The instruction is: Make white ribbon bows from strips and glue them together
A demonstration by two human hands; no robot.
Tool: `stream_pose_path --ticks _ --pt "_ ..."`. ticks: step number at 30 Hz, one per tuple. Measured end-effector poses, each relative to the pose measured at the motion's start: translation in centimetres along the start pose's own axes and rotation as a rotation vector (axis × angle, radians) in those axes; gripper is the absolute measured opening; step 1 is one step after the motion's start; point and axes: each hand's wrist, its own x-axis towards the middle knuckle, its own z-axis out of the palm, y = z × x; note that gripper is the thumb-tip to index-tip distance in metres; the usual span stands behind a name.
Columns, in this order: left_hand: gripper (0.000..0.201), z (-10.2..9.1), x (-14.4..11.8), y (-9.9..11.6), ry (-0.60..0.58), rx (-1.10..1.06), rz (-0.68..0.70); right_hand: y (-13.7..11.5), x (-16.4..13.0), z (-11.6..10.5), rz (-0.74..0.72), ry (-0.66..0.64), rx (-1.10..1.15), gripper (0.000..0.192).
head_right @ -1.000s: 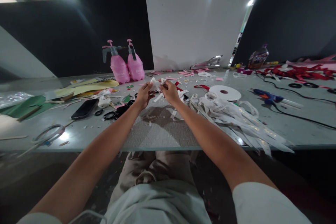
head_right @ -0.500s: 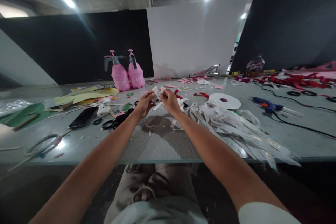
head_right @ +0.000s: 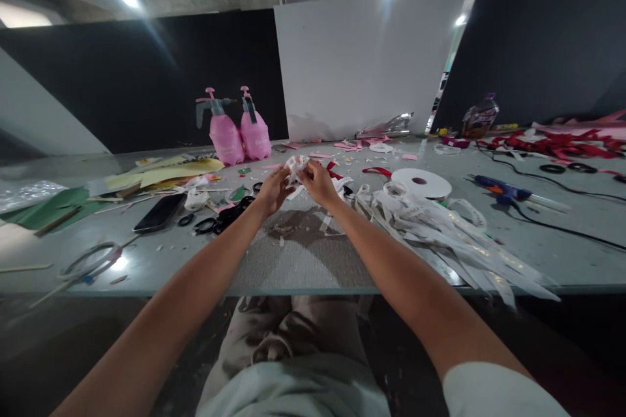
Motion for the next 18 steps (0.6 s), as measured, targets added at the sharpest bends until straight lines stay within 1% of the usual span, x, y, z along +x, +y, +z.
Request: stream_pose_path --ticks 2,6,8,11,14,15,18 --pt "0.040 0.4 -0.1 0.2 0.057 -0.030 0.007 -0.2 0.0 0.3 0.009 0.022 -0.001 0.067" --pt "0.043 0.5 -0.2 0.4 0.057 -0.024 0.027 -0.5 -0.1 0.4 0.003 0.033 -0.006 0.066" --pt "0.045 0.3 -0.1 0.6 0.010 0.007 0.032 -0.7 0.0 0.1 0.008 0.030 -0.031 0.063" --pt "0.050 0.3 0.0 1.6 -0.137 0.105 0.028 -1.6 0.6 -0.9 0.028 0.037 -0.024 0.058" --pt "0.063 1.2 -0.4 3.7 -0.265 0.148 0.055 -3.8 1.1 -1.7 0.062 0.033 0.094 0.060" --pt "0.064 1.6 -0.7 4.4 -0.270 0.143 0.073 -4.8 1.1 -1.9 0.075 0.019 0.128 0.062" --pt "0.052 3.1 -2.5 6.5 -0.189 0.137 0.105 -8.2 0.2 -2.1 0.064 -0.020 0.147 0.065"
